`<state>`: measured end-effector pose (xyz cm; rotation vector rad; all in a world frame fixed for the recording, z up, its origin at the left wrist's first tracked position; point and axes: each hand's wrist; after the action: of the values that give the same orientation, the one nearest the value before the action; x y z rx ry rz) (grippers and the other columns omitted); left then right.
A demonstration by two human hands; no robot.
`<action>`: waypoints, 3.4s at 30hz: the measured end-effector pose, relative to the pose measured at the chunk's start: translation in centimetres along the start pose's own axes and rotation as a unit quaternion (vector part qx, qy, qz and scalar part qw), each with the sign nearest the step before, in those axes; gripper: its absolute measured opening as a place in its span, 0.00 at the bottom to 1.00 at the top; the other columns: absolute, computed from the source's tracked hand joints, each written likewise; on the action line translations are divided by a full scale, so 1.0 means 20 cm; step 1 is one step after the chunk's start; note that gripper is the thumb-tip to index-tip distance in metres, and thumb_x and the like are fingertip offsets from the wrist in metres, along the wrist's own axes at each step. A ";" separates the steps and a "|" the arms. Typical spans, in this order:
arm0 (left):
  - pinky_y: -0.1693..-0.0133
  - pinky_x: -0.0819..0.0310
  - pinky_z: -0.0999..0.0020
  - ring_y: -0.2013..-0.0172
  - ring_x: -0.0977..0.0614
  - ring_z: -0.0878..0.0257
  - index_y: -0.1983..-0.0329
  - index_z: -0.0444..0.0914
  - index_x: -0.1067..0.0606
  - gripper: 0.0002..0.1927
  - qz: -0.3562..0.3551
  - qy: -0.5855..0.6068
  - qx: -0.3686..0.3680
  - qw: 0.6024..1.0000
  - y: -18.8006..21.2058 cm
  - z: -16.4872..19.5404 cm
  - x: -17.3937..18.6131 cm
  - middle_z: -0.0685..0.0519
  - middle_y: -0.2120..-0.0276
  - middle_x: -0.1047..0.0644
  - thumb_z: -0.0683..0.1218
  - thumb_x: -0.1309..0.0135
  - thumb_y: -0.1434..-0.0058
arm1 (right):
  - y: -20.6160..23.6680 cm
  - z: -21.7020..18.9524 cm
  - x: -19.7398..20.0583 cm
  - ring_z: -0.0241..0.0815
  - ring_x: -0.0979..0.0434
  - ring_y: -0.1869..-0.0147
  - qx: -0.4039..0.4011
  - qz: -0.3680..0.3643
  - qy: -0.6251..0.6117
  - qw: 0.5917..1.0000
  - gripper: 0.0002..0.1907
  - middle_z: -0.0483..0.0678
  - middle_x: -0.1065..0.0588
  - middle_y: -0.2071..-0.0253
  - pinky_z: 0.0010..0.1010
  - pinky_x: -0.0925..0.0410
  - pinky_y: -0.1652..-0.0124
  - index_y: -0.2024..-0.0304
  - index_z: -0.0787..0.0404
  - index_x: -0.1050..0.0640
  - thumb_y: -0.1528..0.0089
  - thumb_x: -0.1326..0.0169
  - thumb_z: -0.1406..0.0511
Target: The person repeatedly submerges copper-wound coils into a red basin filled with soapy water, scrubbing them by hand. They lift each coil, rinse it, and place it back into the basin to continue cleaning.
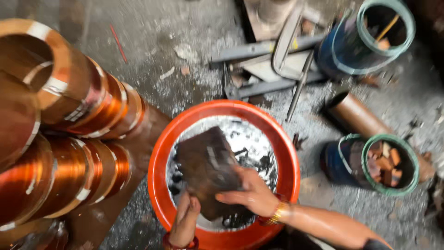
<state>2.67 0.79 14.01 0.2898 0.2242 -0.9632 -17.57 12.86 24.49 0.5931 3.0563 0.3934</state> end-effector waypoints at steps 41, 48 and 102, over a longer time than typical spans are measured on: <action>0.52 0.28 0.64 0.57 0.21 0.60 0.46 0.27 0.32 0.30 0.353 -0.263 0.024 0.897 -0.29 -0.30 -0.13 0.45 0.58 0.21 0.54 0.37 0.38 | 0.44 0.54 1.16 0.64 0.24 0.48 0.047 0.396 0.528 0.750 0.19 0.66 0.25 0.51 0.48 0.29 0.44 0.45 0.72 0.27 0.24 0.41 0.60; 0.34 0.38 0.48 0.34 0.33 0.40 0.36 0.29 0.38 0.26 0.247 -0.417 -0.170 0.858 -0.24 -0.15 -0.25 0.33 0.31 0.39 0.49 0.47 0.29 | 0.16 0.15 0.59 0.62 0.25 0.43 0.288 0.167 0.435 0.837 0.20 0.57 0.26 0.50 0.54 0.31 0.42 0.50 0.64 0.24 0.46 0.39 0.72; 0.56 0.25 0.55 0.63 0.20 0.54 0.46 0.29 0.24 0.15 0.128 -0.226 0.164 0.952 -0.09 -0.31 0.06 0.41 0.64 0.21 0.43 0.48 0.31 | 0.07 0.33 0.37 0.43 0.24 0.56 0.298 0.108 0.428 0.846 0.20 0.39 0.31 0.64 0.35 0.32 0.61 0.50 0.45 0.25 0.44 0.40 0.65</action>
<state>1.40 1.04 7.60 0.3829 -0.3913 -0.7812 -23.63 18.37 18.78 1.0071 4.0004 -0.4915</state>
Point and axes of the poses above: each hand's wrist, its own y-axis away from the middle knuckle, its own x-axis out of the back of the hand, z = x × y
